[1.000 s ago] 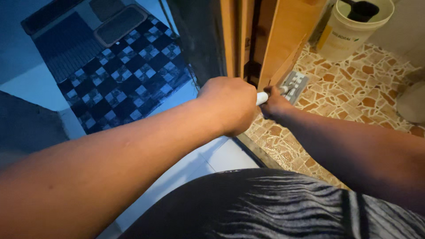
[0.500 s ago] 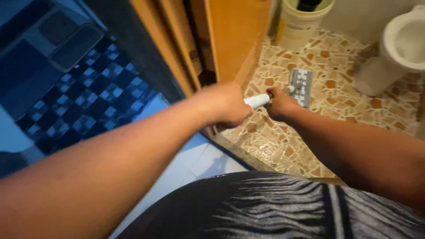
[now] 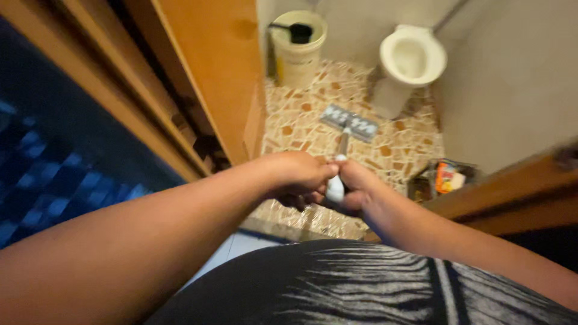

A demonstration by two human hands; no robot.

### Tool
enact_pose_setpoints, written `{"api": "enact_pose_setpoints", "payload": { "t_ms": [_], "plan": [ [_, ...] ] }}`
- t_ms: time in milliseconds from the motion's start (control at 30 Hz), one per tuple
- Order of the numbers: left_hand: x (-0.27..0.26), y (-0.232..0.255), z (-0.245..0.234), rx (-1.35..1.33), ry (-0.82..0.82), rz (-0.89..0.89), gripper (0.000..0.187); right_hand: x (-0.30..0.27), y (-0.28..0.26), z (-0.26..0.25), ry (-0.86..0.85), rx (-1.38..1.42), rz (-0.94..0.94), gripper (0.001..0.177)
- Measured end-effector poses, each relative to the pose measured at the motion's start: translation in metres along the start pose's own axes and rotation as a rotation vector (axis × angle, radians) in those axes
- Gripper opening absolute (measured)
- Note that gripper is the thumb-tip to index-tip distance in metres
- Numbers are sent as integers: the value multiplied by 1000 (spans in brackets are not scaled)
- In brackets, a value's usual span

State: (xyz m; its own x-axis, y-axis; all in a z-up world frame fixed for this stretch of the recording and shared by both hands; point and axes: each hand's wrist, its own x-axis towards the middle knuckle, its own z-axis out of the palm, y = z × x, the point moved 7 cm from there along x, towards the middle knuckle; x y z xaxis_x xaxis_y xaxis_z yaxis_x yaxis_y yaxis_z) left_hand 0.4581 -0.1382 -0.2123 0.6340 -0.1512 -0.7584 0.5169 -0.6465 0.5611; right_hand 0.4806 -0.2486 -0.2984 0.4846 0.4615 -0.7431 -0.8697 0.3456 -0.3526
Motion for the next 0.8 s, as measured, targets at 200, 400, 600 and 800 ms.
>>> {"api": "enact_pose_setpoints", "payload": {
  "t_ms": [200,400,600,800],
  "plan": [
    [-58,7,-76,753,381,243,77,-20,20,-54,172,76,2,21],
    [-62,-23,-88,828,384,254,75,-14,53,-102,173,-292,48,29],
    [-26,-20,-88,710,321,276,71,-7,39,-133,479,-590,28,26],
    [35,23,-103,774,280,326,68,48,-38,-116,175,-146,0,26]
  ]
}}
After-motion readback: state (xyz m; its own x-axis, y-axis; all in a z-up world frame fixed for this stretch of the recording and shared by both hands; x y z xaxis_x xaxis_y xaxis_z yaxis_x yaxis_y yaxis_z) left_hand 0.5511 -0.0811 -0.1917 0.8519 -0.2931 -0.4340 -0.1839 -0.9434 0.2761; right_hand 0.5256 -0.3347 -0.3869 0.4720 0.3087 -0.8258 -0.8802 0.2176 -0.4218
